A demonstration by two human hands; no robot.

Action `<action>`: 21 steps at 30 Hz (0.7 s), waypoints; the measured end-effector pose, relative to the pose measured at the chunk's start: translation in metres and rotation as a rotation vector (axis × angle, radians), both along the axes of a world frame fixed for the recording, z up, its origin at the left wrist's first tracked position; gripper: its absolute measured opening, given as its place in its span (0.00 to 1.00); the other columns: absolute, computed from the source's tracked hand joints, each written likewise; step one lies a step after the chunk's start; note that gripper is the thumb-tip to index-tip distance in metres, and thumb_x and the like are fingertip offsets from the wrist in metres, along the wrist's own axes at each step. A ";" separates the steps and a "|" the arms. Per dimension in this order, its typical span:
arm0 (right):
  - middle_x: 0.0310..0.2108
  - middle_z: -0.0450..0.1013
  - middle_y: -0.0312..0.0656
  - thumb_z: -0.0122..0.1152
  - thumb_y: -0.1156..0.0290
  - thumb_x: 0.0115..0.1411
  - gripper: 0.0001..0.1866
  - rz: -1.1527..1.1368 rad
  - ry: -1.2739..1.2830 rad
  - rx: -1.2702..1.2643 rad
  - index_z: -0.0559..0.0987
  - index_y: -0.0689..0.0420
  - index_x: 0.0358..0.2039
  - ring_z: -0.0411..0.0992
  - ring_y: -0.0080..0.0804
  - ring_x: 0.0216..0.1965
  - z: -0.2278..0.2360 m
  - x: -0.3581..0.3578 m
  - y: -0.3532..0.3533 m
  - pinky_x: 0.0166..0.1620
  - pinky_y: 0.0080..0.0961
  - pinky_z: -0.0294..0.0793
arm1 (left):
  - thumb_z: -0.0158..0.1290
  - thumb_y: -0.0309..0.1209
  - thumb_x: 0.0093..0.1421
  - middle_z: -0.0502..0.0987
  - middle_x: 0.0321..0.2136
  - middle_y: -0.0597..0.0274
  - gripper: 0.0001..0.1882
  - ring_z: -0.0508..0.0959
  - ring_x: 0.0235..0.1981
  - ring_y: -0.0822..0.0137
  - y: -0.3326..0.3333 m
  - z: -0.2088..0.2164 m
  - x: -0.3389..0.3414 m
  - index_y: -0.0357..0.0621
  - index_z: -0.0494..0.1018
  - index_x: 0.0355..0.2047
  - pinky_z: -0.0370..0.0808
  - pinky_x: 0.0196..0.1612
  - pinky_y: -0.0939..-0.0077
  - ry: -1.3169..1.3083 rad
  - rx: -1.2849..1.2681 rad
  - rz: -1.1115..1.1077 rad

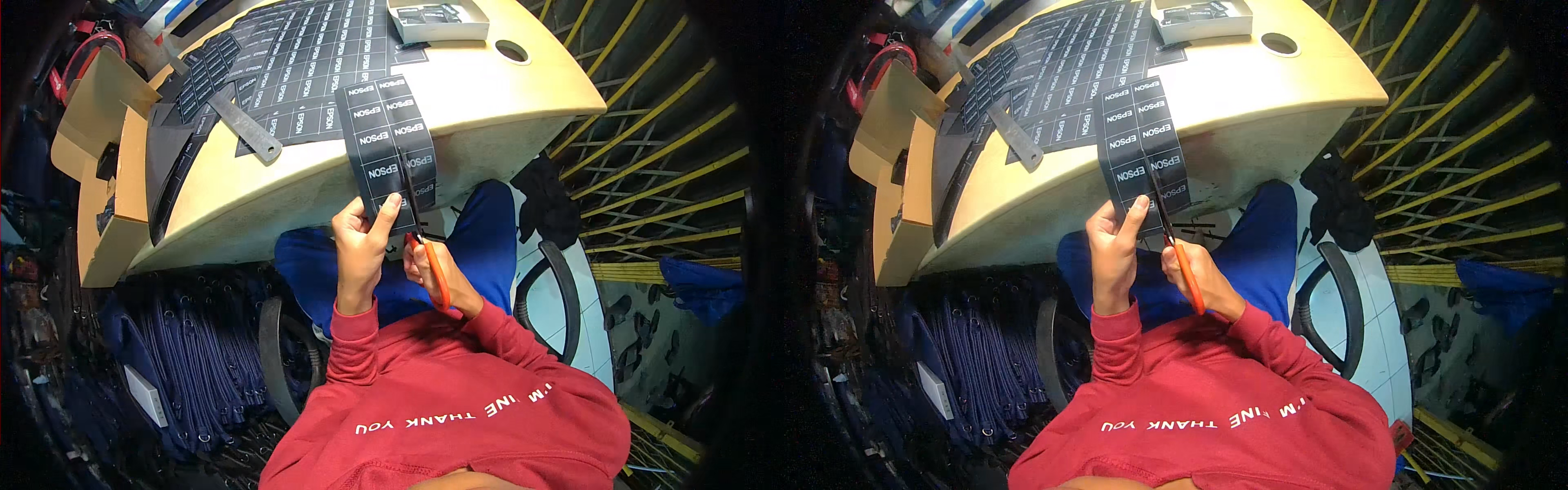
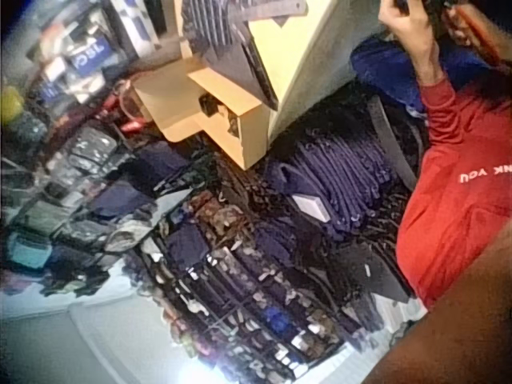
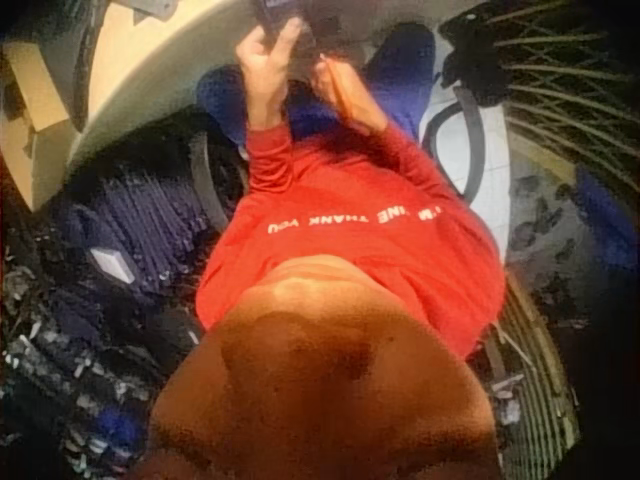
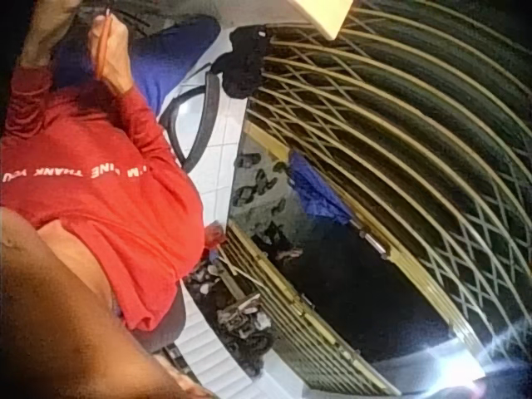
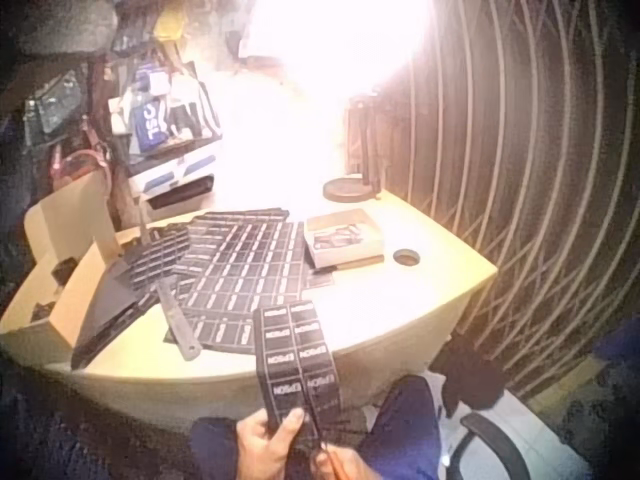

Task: Using scissors to cut individual labels or tags from a printed sheet.

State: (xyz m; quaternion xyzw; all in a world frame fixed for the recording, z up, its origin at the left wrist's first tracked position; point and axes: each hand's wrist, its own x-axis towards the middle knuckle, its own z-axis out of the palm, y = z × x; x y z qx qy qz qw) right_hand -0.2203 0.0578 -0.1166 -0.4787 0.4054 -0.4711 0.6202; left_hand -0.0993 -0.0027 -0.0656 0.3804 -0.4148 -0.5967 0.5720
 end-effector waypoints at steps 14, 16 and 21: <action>0.16 0.60 0.30 0.45 0.47 0.65 0.26 -0.038 0.086 0.003 0.65 0.57 0.20 0.59 0.17 0.19 0.005 -0.001 0.001 0.23 0.19 0.62 | 0.57 0.26 0.58 0.78 0.27 0.67 0.05 0.73 0.25 0.83 0.001 0.001 0.003 0.36 0.76 0.32 0.69 0.29 0.87 -0.017 0.014 0.004; 0.16 0.61 0.31 0.45 0.48 0.65 0.26 -0.048 0.110 -0.009 0.65 0.57 0.20 0.59 0.18 0.19 0.004 -0.001 0.001 0.23 0.20 0.62 | 0.57 0.26 0.58 0.78 0.27 0.67 0.05 0.73 0.25 0.83 0.002 0.001 0.003 0.36 0.76 0.32 0.69 0.29 0.86 -0.027 0.022 0.005; 0.14 0.62 0.32 0.46 0.51 0.66 0.25 -0.053 0.163 0.000 0.66 0.58 0.19 0.60 0.19 0.17 0.007 -0.001 0.002 0.22 0.22 0.62 | 0.57 0.27 0.58 0.78 0.27 0.66 0.05 0.73 0.25 0.82 0.001 -0.002 0.004 0.36 0.76 0.32 0.69 0.28 0.87 -0.015 0.026 0.000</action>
